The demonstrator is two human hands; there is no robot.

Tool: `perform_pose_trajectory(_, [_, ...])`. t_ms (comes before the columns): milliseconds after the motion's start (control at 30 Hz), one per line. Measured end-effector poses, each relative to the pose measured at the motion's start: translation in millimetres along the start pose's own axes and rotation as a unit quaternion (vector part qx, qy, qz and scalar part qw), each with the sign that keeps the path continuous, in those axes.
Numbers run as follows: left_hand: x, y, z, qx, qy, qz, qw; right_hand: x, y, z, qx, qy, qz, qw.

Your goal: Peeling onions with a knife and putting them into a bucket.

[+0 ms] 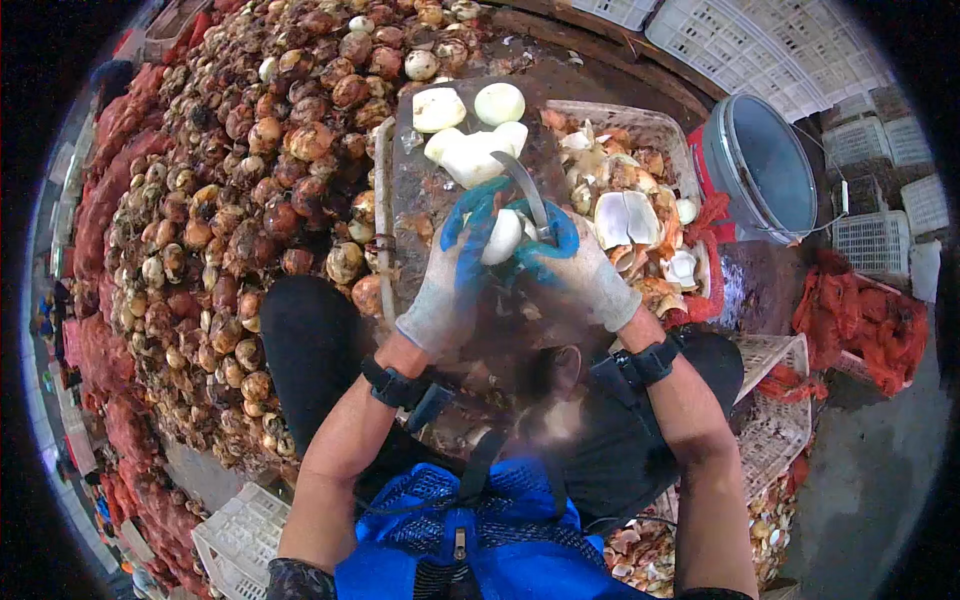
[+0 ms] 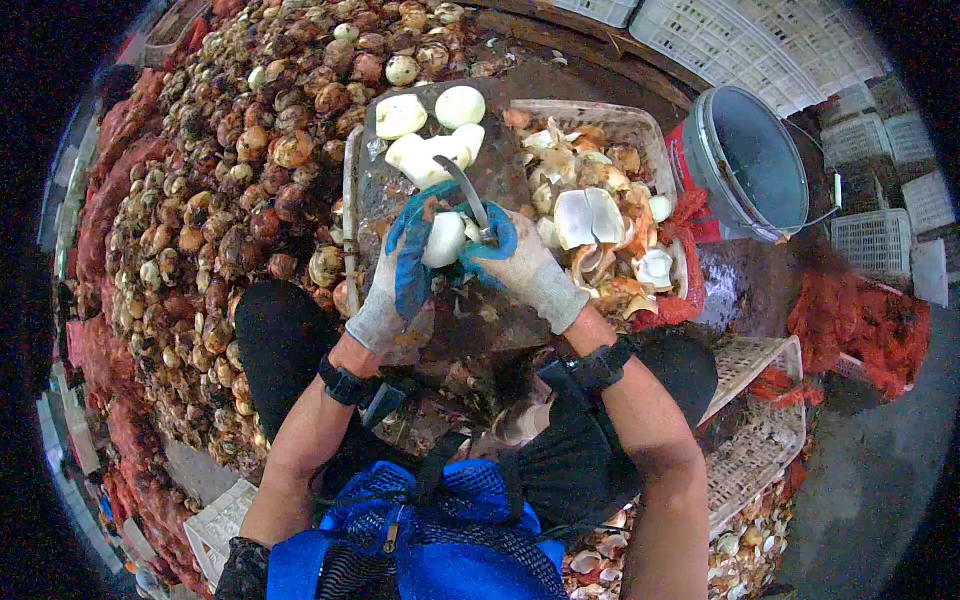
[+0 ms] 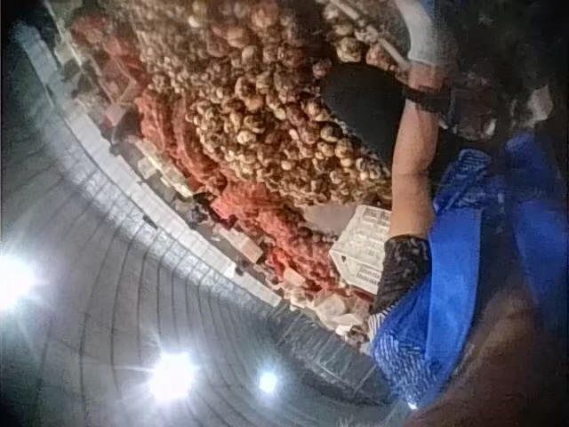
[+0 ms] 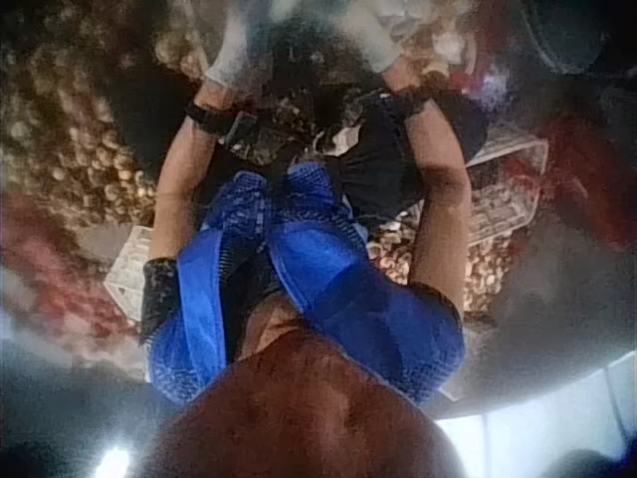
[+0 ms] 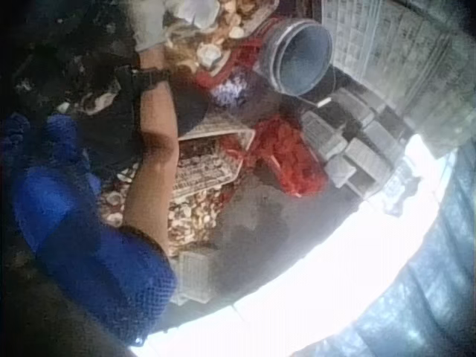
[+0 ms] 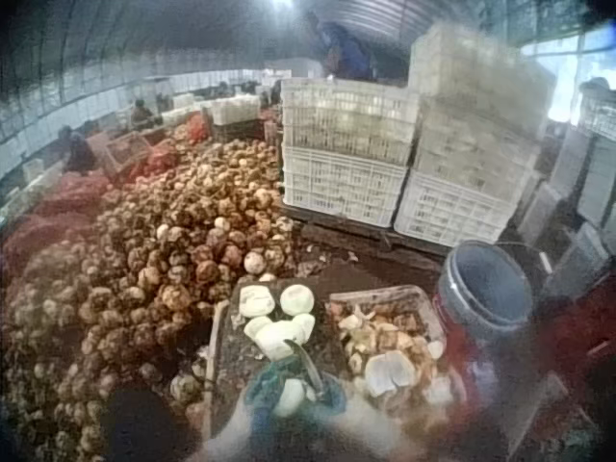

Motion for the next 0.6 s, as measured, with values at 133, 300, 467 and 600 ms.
perform_pose_trajectory(133, [-13, 9, -6, -0.062, 0.032, -0.017, 0.997, 7, -1, 0, -0.005, -0.045, -0.010, 0.999])
perform_pose_trajectory(300, [16, -11, 19, 0.013, 0.230, 0.120, 0.966, 35, -2, 14, -0.018, 0.036, -0.081, 0.996])
perform_pose_trajectory(467, [17, -18, 24, -0.007, 0.294, 0.130, 0.947, 41, -13, 31, -0.065, 0.329, -0.040, 0.941])
perform_pose_trajectory(600, [18, -11, 23, -0.051, 0.202, 0.061, 0.976, 51, 0, 11, -0.036, 0.171, 0.076, 0.982])
Point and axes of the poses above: each hand's wrist, its own y-axis away from the middle knuckle, its own z-axis out of the back of the hand, x = y × z, the point moved 2 cm from there along -y, towards the middle knuckle, and after that the axes turned 13 degrees about -x, right-handed, at the moved point
